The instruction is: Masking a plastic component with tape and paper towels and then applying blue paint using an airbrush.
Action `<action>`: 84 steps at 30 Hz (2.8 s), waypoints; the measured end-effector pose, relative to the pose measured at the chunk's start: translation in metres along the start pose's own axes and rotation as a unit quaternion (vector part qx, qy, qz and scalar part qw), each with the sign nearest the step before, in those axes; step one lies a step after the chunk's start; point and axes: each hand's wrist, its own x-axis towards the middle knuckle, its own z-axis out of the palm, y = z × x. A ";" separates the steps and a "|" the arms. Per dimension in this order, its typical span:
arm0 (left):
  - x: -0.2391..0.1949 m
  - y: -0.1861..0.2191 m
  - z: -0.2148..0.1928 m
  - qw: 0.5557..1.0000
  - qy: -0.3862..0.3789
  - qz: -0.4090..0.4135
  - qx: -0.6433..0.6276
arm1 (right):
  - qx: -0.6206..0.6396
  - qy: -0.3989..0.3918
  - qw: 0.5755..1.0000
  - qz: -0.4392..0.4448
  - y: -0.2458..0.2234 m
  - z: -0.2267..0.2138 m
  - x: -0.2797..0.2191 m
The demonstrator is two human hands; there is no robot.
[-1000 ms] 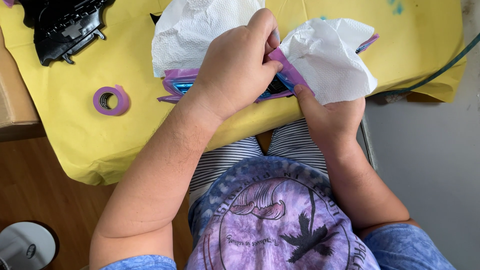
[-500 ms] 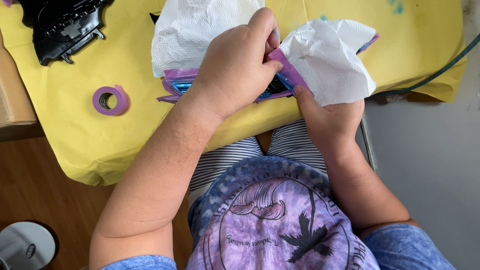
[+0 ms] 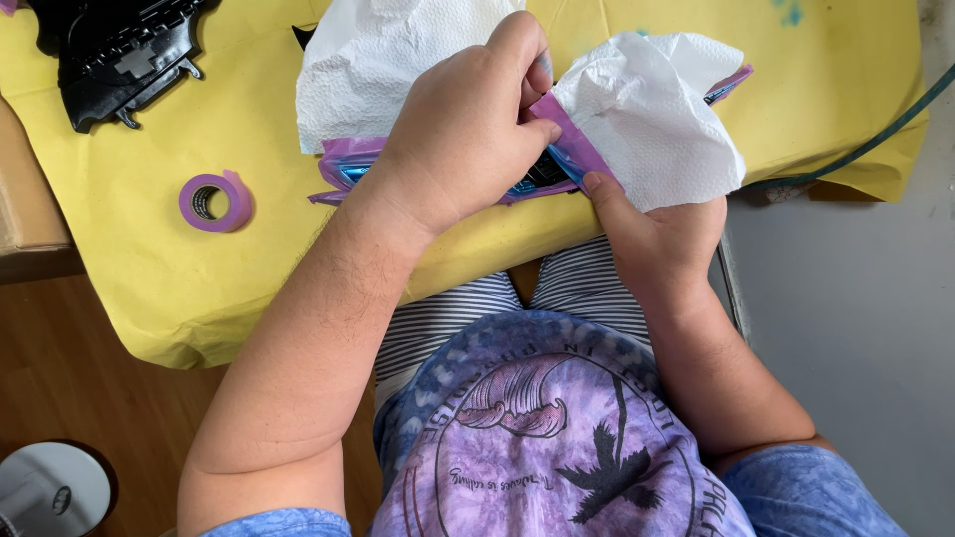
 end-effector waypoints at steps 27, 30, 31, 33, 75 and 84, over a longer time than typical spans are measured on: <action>0.000 -0.002 0.003 1.000 0.005 0.018 0.018 | 0.012 -0.003 0.996 -0.093 0.010 0.004 -0.003; -0.001 -0.001 0.002 1.000 0.006 0.018 0.015 | -0.003 0.009 0.990 -0.141 0.018 0.006 -0.002; -0.001 -0.002 0.003 1.000 0.006 0.018 0.015 | -0.003 0.009 0.990 -0.141 0.017 0.006 -0.002; -0.002 -0.003 0.004 0.999 0.016 0.029 0.024 | 0.027 0.005 0.990 -0.139 0.014 0.006 -0.002; -0.057 0.014 0.011 0.935 0.154 0.177 0.265 | -0.226 -0.058 0.854 -0.464 0.011 0.004 0.008; -0.061 0.015 0.011 0.919 0.135 0.176 0.327 | -0.207 -0.070 0.873 -0.435 0.031 -0.004 -0.005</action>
